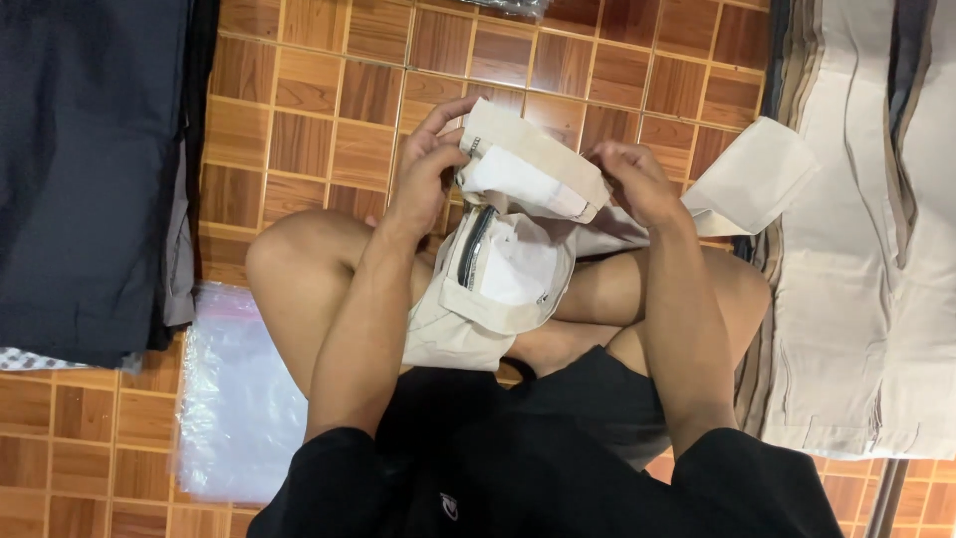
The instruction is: Packing folded pants into plastic bags and inspecting other pairs for quality.
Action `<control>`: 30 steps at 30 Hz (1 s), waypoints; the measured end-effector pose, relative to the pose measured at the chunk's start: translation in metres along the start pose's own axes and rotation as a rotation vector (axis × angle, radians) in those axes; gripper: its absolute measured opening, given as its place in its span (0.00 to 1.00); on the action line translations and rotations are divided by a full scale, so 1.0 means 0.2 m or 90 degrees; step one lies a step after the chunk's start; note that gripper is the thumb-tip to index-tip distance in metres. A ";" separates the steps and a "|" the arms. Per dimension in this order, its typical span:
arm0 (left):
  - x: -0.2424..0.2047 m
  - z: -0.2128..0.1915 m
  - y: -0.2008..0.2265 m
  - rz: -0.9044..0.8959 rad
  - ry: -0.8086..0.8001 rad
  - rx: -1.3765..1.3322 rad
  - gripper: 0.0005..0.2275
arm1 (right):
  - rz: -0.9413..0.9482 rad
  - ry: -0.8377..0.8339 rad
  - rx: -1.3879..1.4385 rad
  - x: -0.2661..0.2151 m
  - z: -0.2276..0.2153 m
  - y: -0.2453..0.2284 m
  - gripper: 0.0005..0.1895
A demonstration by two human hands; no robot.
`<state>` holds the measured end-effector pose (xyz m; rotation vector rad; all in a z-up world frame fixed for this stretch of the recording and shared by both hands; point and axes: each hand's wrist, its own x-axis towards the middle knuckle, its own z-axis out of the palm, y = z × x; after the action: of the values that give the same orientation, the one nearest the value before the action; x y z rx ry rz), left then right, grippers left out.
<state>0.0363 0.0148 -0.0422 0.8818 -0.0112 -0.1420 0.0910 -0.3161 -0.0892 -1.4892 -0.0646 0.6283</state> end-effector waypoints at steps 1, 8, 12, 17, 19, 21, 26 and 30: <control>0.00 -0.01 0.00 0.001 0.002 0.003 0.31 | -0.001 -0.003 0.002 -0.01 0.00 -0.03 0.16; 0.02 0.00 0.04 0.059 0.064 0.107 0.23 | -0.045 0.024 -0.168 -0.05 0.22 -0.20 0.07; 0.04 0.09 0.06 0.046 0.100 0.337 0.07 | -0.110 0.085 -0.140 -0.04 0.23 -0.22 0.06; 0.05 0.00 0.01 0.111 0.194 0.341 0.06 | -0.022 0.013 -0.299 -0.05 0.19 -0.31 0.11; 0.05 -0.01 0.01 0.130 0.228 0.347 0.05 | 0.109 -0.085 -0.365 -0.06 0.16 -0.33 0.19; 0.06 -0.02 0.01 0.160 0.241 0.380 0.05 | 0.075 -0.110 -0.289 -0.05 0.10 -0.25 0.14; 0.03 0.07 0.06 0.244 0.330 0.635 0.08 | -0.097 0.031 -0.125 -0.05 0.11 -0.25 0.07; 0.05 0.11 0.09 0.374 0.159 0.910 0.20 | -0.074 -0.022 -0.238 -0.05 0.35 -0.32 0.09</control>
<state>0.0465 0.0083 -0.0145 2.2671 -0.1520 0.6152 0.0753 -0.2540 -0.0176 -1.8204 -0.3072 0.5680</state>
